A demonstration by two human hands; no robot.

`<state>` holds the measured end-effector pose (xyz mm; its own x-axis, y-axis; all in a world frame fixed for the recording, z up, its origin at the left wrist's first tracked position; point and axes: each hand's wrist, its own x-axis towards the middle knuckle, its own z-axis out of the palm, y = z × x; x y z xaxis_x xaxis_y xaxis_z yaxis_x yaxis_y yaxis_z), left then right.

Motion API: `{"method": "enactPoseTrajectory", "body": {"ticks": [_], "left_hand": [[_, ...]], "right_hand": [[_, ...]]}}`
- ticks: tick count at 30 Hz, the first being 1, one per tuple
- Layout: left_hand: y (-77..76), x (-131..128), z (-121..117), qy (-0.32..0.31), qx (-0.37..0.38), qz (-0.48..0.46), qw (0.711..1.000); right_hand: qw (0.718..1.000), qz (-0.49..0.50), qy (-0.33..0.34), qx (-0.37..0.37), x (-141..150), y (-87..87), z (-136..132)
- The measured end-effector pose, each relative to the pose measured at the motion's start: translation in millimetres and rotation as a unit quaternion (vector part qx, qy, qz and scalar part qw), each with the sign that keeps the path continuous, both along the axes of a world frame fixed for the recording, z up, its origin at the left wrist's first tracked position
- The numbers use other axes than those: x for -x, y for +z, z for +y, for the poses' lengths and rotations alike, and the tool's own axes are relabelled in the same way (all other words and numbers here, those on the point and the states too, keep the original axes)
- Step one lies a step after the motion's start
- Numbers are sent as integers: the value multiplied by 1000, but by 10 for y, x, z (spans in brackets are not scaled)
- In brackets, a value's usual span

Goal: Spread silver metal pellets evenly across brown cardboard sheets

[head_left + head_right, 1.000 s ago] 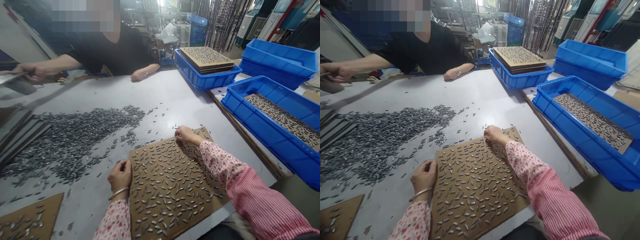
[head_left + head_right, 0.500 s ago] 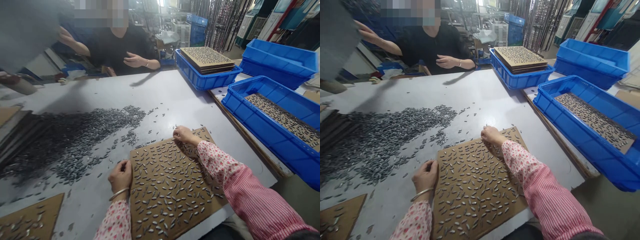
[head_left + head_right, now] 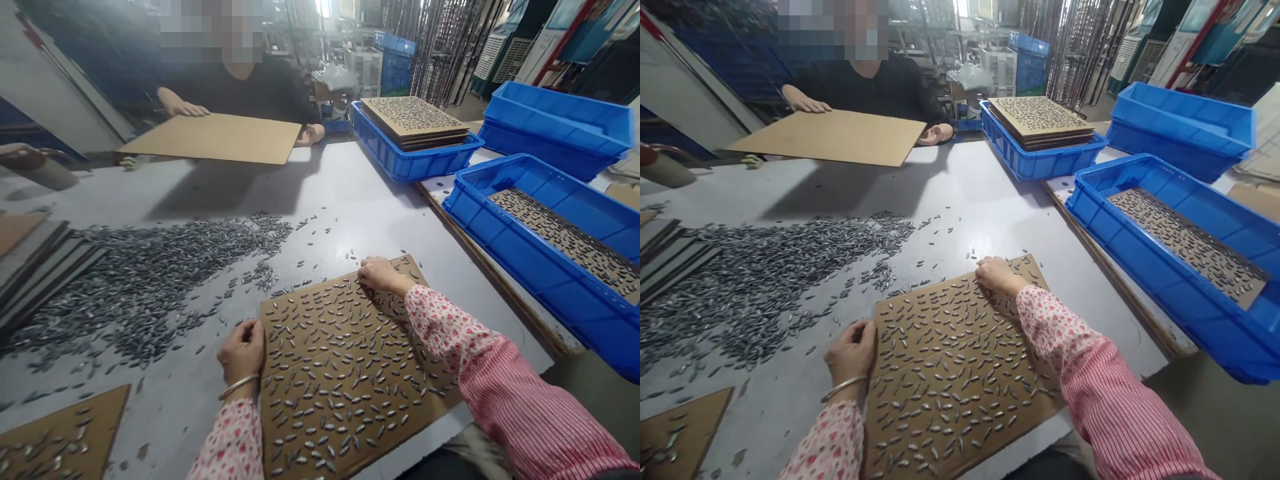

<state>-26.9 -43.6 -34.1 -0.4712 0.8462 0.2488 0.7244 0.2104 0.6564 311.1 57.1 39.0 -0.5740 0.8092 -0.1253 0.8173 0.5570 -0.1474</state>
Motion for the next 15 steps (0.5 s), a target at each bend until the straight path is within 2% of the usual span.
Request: {"method": "enactPoseTrajectory", "body": {"ticks": [4, 10, 15], "left_hand": [[-28, 18, -2, 2, 12, 3, 1000], [-39, 21, -3, 6, 16, -3, 1000], [-86, 33, 0, 3, 16, 3, 1000]], "right_hand": [[1000, 23, 5, -12, 64, -99, 52], [997, 8, 60, -51, 253, -138, 32], [998, -17, 40, -55, 307, -144, -7]]}}
